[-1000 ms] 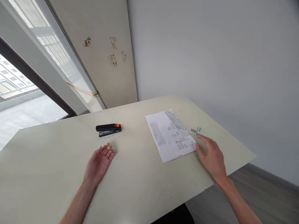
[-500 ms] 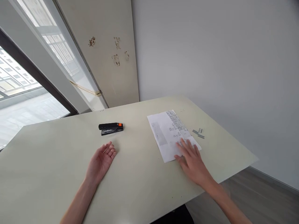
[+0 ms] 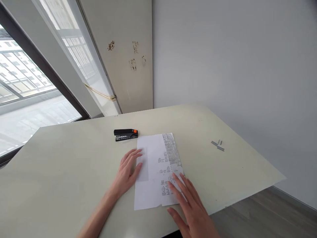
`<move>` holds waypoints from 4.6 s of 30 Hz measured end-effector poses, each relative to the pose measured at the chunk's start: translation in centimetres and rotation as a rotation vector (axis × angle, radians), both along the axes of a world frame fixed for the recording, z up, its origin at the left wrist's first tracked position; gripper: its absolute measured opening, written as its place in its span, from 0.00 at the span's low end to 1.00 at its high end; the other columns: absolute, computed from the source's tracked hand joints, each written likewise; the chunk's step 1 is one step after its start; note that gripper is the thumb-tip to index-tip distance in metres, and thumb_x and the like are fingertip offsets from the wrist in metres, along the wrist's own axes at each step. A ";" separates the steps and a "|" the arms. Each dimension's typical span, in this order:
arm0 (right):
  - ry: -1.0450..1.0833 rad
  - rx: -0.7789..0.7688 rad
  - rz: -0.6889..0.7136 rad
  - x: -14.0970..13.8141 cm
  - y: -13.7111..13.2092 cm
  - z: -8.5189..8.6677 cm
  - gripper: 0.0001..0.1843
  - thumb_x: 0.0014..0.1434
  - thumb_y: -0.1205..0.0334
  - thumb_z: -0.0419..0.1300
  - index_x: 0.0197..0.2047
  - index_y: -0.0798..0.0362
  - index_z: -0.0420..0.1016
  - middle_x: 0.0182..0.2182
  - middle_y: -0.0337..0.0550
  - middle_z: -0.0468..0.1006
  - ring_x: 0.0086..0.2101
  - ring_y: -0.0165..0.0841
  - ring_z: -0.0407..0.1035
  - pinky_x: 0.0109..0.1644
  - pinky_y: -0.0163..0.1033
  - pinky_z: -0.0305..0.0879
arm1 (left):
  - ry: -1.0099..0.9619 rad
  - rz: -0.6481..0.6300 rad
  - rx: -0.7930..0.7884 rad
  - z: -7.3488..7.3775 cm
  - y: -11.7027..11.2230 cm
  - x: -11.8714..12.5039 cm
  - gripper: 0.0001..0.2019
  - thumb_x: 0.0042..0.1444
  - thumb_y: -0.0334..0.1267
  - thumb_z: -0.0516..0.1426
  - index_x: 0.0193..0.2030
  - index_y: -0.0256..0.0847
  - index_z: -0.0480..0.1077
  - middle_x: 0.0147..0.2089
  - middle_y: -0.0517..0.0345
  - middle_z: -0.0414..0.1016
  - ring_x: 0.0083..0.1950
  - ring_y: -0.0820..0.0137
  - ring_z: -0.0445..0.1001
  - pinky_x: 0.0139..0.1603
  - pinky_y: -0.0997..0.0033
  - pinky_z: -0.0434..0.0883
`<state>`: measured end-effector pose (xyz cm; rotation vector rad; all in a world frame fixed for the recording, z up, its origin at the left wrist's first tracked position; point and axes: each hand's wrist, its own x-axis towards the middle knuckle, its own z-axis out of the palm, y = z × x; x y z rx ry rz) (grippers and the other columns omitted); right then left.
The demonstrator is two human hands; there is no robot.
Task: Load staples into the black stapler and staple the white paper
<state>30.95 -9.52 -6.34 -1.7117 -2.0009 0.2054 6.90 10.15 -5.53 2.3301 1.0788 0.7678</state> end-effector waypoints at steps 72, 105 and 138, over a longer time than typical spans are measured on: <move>0.106 0.057 -0.607 23.0 7.1 -4.7 0.27 0.69 0.42 0.54 0.58 0.53 0.75 0.53 0.57 0.81 0.44 0.45 0.78 0.47 0.47 0.73 | 0.352 -0.027 0.207 -1.5 -0.1 -0.9 0.24 0.75 0.49 0.51 0.75 0.56 0.63 0.78 0.53 0.59 0.82 0.46 0.49 0.78 0.30 0.49; 0.360 0.016 0.032 7.5 11.5 -2.0 0.13 0.71 0.60 0.60 0.57 0.43 0.72 0.52 0.45 0.81 0.52 0.43 0.75 0.60 0.55 0.73 | 0.265 0.180 0.435 3.0 5.2 -3.7 0.15 0.74 0.45 0.51 0.61 0.48 0.72 0.62 0.49 0.75 0.66 0.52 0.71 0.68 0.44 0.68; 0.142 0.053 0.068 7.7 12.5 7.3 0.14 0.72 0.57 0.57 0.59 0.45 0.73 0.50 0.48 0.84 0.46 0.45 0.79 0.50 0.53 0.77 | 0.212 -0.314 0.179 9.5 1.9 10.3 0.13 0.74 0.50 0.53 0.58 0.49 0.69 0.49 0.57 0.81 0.44 0.63 0.80 0.43 0.62 0.73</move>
